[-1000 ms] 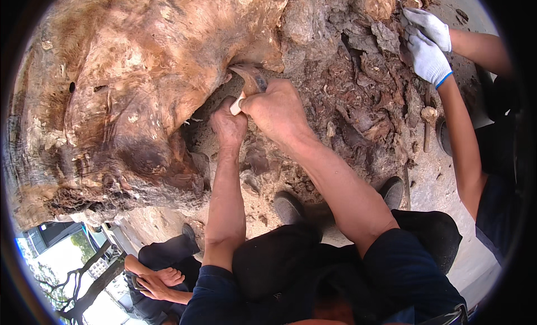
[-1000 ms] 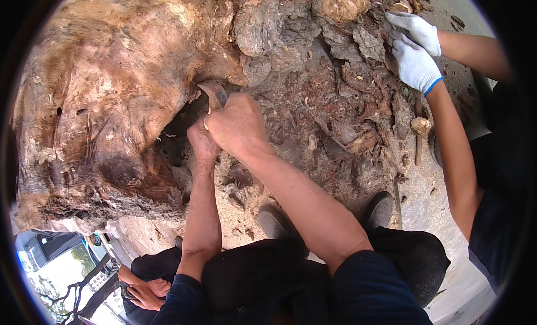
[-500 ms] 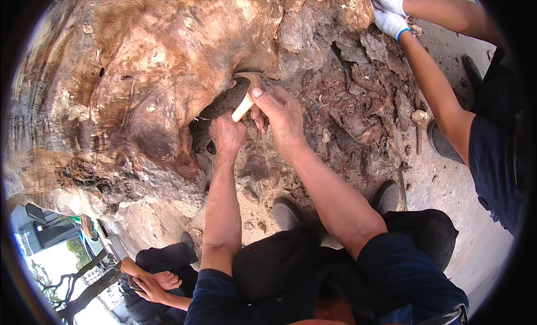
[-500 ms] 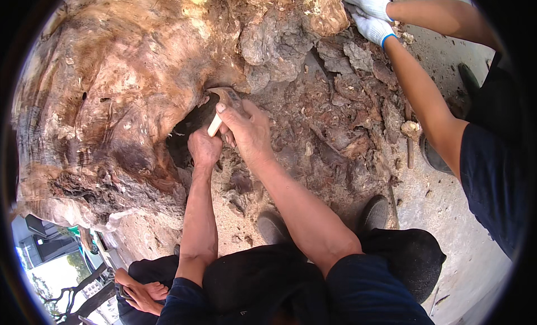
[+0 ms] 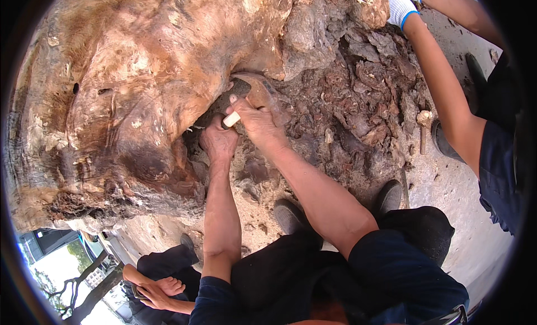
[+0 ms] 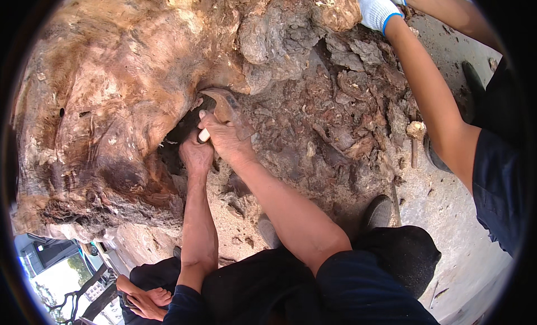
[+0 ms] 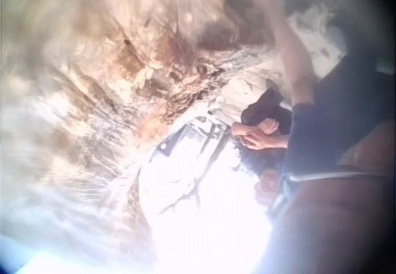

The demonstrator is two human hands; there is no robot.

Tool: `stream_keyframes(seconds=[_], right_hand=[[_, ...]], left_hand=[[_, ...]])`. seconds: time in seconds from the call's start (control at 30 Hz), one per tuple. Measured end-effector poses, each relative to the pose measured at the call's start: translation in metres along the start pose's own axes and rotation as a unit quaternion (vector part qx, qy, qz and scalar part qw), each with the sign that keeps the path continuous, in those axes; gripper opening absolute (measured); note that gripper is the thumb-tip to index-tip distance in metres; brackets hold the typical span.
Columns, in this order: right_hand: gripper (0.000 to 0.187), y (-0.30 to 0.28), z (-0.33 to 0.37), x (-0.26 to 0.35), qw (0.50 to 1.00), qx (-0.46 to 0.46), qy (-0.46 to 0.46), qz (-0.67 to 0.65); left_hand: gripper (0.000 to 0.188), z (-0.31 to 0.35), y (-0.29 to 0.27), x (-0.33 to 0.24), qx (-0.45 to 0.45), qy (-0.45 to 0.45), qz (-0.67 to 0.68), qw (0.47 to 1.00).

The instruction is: The person uses a chisel and hammer to chip away at a large log, removing bark and wood debris. Another person assists by using a crowbar to pry sections of the log.

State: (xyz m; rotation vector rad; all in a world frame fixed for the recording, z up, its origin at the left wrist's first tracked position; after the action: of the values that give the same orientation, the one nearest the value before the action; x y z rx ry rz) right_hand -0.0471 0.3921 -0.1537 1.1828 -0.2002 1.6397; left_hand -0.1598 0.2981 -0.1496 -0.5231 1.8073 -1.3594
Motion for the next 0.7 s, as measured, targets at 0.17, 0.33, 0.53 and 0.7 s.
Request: stream_keyframes(seconds=[0.17,0.33,0.53,0.7], right_hand=[[0.038,-0.001,0.001,0.016,0.998,-0.047,-0.022,0.021],[0.039,-0.006,0.0,0.041,0.996,-0.007,-0.041,0.076],[0.037,-0.005,0.001,0.041,0.995,-0.001,0.014,0.096],[0.03,0.008,-0.012,0.007,0.998,0.02,0.058,0.018]], left_hand=[[0.014,0.039,0.021,0.007,0.001,-0.021,0.062,0.998],[0.017,0.053,0.008,-0.034,0.04,-0.095,0.067,0.992],[0.021,0.057,0.004,-0.025,0.073,-0.119,0.051,0.989],[0.017,0.01,0.003,0.001,-0.041,0.014,-0.052,0.998]])
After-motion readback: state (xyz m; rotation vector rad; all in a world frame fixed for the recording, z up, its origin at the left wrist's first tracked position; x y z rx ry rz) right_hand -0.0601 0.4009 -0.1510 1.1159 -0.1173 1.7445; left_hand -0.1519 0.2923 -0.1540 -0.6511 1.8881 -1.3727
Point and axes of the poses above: each hand's wrist, its own z-axis away from the middle knuckle, its own y-axis out of the palm, x = y × z, the point moved 6 cm from there along -z, towards the middle knuckle, and after that the axes turned 5 degrees about -x, right-handed, at the moved point
